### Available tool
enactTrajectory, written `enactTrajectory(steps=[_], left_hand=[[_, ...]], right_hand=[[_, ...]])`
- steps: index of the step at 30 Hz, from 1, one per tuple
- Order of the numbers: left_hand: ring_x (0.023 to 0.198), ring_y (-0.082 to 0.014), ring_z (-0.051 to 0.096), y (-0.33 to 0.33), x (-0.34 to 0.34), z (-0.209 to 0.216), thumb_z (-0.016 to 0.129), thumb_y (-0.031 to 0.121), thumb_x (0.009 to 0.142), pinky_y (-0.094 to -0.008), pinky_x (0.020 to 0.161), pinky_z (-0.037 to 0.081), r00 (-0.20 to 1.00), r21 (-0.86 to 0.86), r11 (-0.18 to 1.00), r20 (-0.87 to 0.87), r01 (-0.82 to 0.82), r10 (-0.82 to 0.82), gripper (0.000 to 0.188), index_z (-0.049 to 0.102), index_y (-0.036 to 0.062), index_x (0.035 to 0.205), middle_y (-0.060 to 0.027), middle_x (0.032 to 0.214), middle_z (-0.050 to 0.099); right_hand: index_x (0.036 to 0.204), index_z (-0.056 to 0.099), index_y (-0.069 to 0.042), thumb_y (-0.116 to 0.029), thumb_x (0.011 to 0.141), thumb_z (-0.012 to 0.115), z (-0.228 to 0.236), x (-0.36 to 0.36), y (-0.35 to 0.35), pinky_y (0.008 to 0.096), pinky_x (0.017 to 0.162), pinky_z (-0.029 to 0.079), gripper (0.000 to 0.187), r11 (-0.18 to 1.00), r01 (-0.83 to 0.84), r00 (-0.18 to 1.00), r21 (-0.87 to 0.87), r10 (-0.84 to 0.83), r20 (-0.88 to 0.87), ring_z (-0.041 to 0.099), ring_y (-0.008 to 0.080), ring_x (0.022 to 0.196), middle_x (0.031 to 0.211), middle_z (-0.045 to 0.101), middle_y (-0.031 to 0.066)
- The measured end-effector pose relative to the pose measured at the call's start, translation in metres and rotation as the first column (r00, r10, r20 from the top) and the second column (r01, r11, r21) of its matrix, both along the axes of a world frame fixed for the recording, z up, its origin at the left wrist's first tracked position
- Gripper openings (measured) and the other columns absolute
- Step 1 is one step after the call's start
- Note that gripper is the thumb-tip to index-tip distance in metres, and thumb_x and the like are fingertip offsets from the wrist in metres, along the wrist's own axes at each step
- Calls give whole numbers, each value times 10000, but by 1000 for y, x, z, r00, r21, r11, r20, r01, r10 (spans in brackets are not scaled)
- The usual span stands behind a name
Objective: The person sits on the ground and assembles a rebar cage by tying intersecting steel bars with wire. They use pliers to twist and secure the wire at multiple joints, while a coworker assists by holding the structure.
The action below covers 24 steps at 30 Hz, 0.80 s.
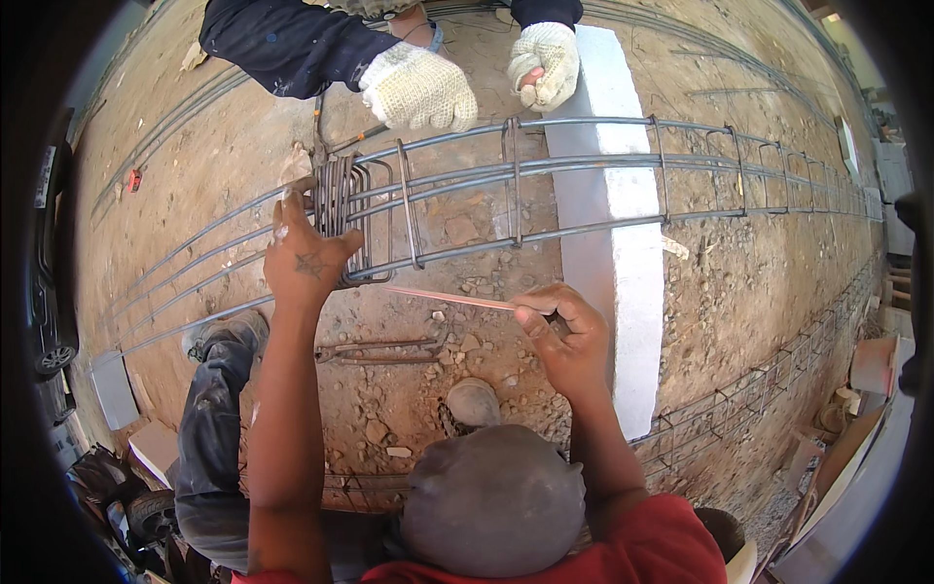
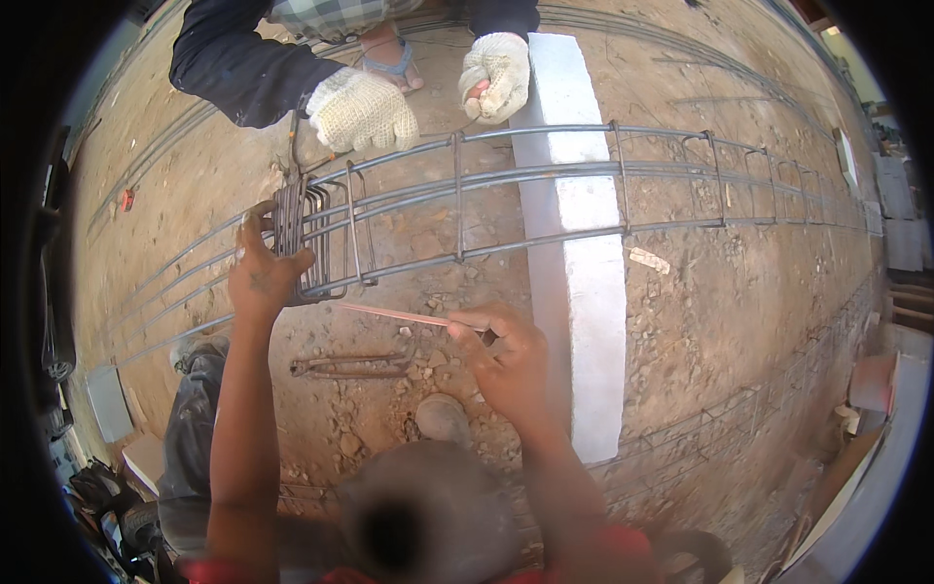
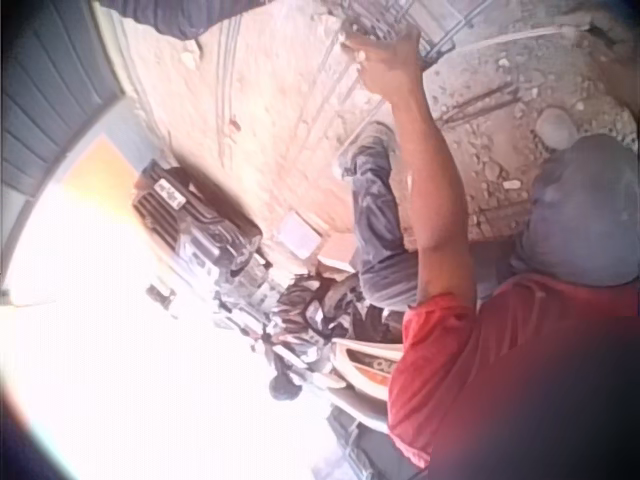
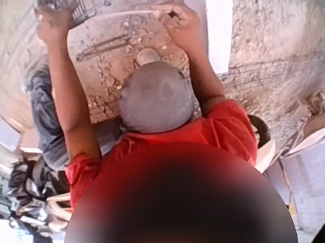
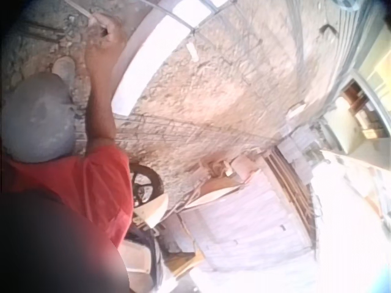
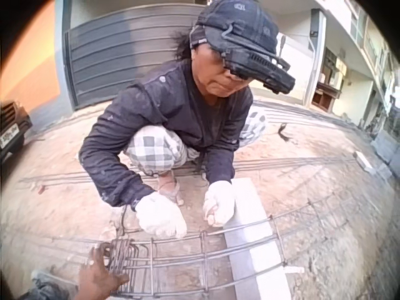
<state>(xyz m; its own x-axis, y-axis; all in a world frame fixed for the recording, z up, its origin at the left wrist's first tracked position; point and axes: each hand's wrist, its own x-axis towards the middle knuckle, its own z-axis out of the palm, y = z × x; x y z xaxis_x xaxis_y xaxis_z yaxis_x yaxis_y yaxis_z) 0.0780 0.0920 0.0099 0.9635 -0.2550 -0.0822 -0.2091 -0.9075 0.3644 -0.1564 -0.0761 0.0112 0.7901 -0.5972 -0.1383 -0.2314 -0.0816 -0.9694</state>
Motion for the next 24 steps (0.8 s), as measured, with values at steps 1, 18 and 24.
enactTrajectory(steps=[1, 18, 24], left_hand=[[1048, -356, 648, -2, -6, -1, 777, 200, 631, -473, 890, 519, 998, 53, 997, 29, 55, -56, 806, 465, 204, 1375, -127, 1300, 575], [1041, -348, 639, 9, -1, 17, 791, 272, 684, -451, 864, 511, 998, -8, 999, 57, -31, 32, 791, 455, 174, 1394, -123, 1182, 609], [891, -309, 675, 20, 26, 26, 799, 421, 741, -395, 830, 512, 985, -103, 980, 15, -171, 173, 688, 565, 94, 1298, -92, 883, 651]], right_hand=[[987, 731, -37, -99, 879, 734, -1, 3, 1, 306, 765, 499, 124, 1000, -21, 1000, 11, 21, -4, 648, 188, 850, 933, 698, 91], [907, 719, 2, -6, 788, 798, -2, 20, 7, 285, 742, 509, 144, 988, -129, 992, -81, 129, -8, 656, 180, 827, 896, 697, 113], [989, 727, -41, -90, 871, 743, 6, 37, 23, 272, 728, 502, 128, 995, -92, 986, -49, 98, 137, 657, 156, 814, 890, 708, 69]])
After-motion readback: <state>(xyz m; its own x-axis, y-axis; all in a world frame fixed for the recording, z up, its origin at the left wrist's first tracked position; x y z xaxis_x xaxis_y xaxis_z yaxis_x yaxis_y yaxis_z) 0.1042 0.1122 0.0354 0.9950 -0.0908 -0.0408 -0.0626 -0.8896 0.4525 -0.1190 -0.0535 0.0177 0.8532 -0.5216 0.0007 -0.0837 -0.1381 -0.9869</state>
